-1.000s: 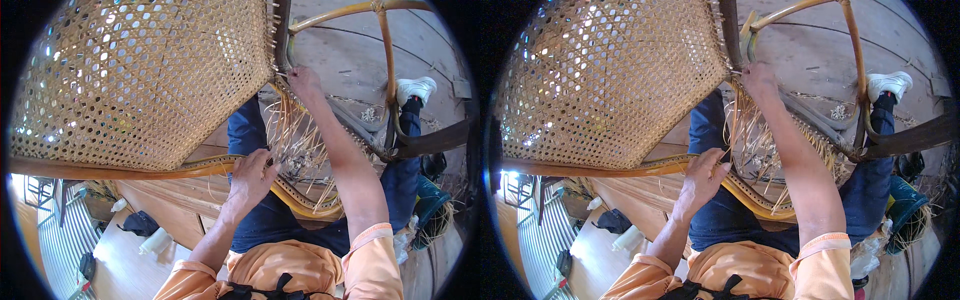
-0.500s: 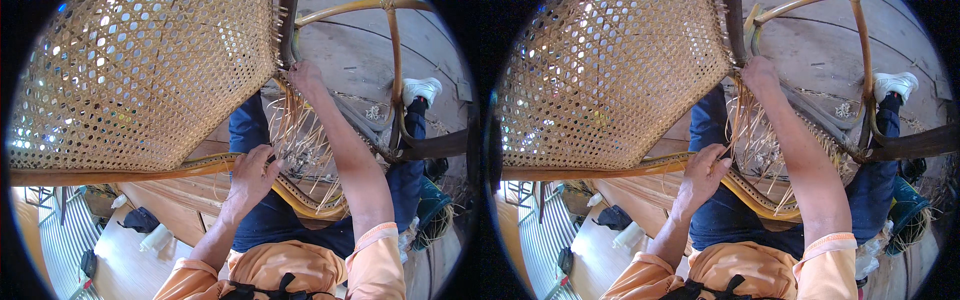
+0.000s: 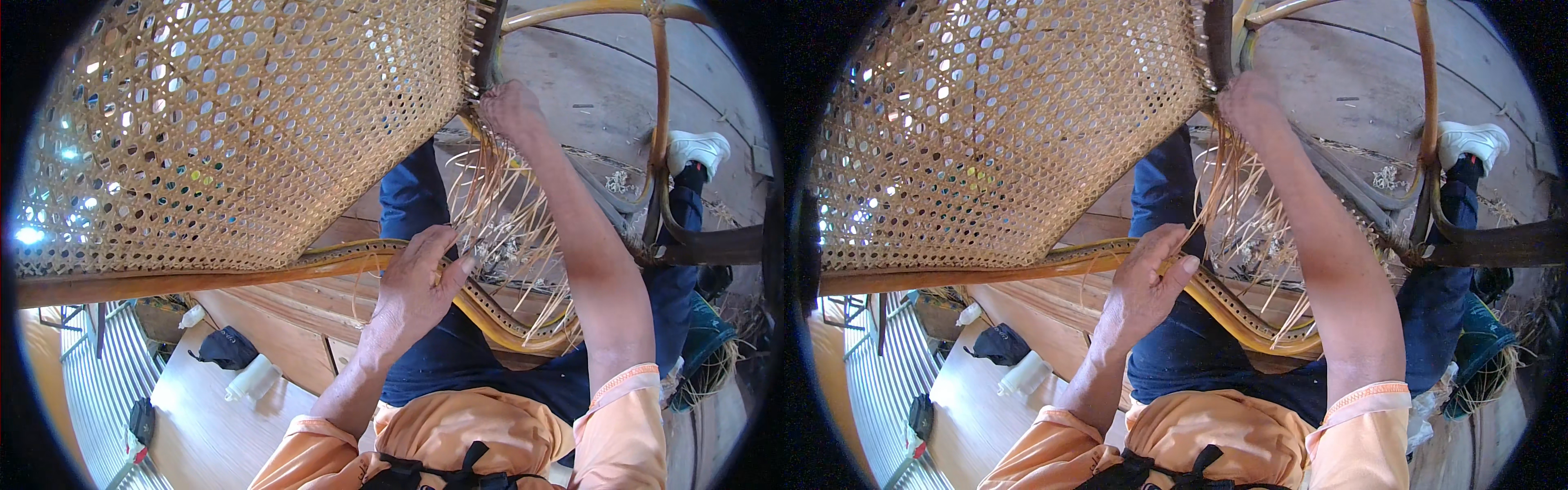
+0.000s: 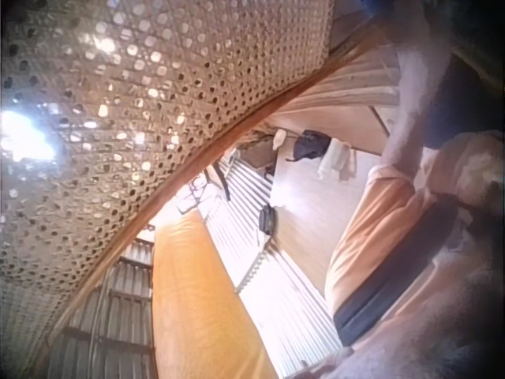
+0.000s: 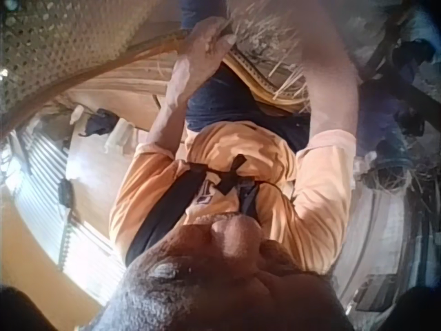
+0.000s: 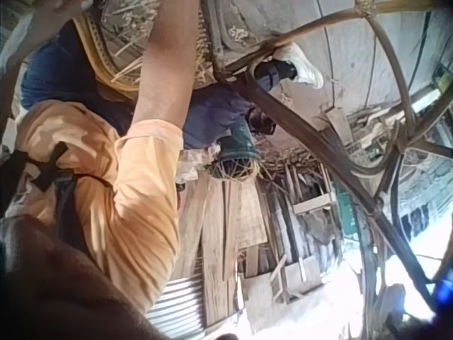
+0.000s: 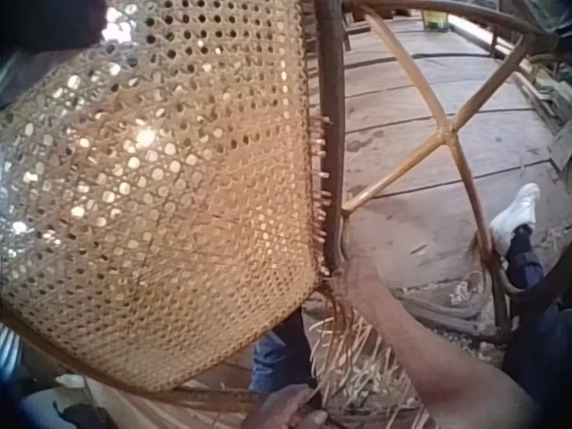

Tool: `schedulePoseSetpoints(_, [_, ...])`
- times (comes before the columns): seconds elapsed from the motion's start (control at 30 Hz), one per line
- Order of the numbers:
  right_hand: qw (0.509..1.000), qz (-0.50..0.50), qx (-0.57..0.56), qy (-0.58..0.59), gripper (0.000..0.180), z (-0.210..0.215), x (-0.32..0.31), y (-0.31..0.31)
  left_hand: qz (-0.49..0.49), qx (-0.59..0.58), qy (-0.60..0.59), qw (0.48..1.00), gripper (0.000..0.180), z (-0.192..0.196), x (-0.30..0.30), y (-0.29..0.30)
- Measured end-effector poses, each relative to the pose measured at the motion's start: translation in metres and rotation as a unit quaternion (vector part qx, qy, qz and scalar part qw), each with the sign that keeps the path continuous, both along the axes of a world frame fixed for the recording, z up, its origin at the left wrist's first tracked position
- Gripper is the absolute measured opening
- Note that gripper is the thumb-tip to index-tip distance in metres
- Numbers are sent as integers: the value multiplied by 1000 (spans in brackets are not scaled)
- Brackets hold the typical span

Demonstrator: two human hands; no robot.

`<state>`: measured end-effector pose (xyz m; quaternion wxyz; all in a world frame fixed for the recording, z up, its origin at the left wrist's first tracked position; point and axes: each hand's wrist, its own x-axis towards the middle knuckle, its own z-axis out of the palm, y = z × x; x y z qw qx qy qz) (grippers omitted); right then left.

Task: Weaving and securing rattan strips to a furniture frame.

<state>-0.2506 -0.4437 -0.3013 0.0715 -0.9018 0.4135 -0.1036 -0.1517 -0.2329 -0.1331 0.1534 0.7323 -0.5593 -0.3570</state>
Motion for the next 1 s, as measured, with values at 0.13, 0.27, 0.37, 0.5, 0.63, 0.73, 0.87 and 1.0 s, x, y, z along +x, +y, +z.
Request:
schedulePoseSetpoints(0.13, [955, -77, 245, -147, 19, 11, -2, -5, 20, 21, 34, 999, 39, 12, 0, -5])
schedulePoseSetpoints(0.27, [924, -127, 298, -204, 20, 2, 1, 1, 43, 73, 51, 995, 38, 14, -1, -6])
schedulePoseSetpoints(0.37, [927, -165, 280, -190, 21, 14, 16, 9, 16, 11, -17, 1000, 35, 1, 11, -4])
schedulePoseSetpoints(0.5, [952, -162, 181, -187, 26, -23, 17, 13, 74, -56, -40, 995, 29, -16, 10, -49])
schedulePoseSetpoints(0.63, [924, -207, 279, -158, 27, 15, 26, 11, 120, -31, -49, 991, 30, -30, 5, -103])
schedulePoseSetpoints(0.73, [891, -201, 374, -162, 19, 10, 12, 1, 135, 14, -28, 990, 35, -59, 3, -124])
schedulePoseSetpoints(0.87, [993, 121, 4, 4, 10, -1, -5, -9, 149, 40, 53, 987, 37, -87, 9, -126])
schedulePoseSetpoints(1.0, [967, 207, -48, 137, 22, 10, -10, -13, 156, 70, 70, 983, 34, -86, 4, -129])
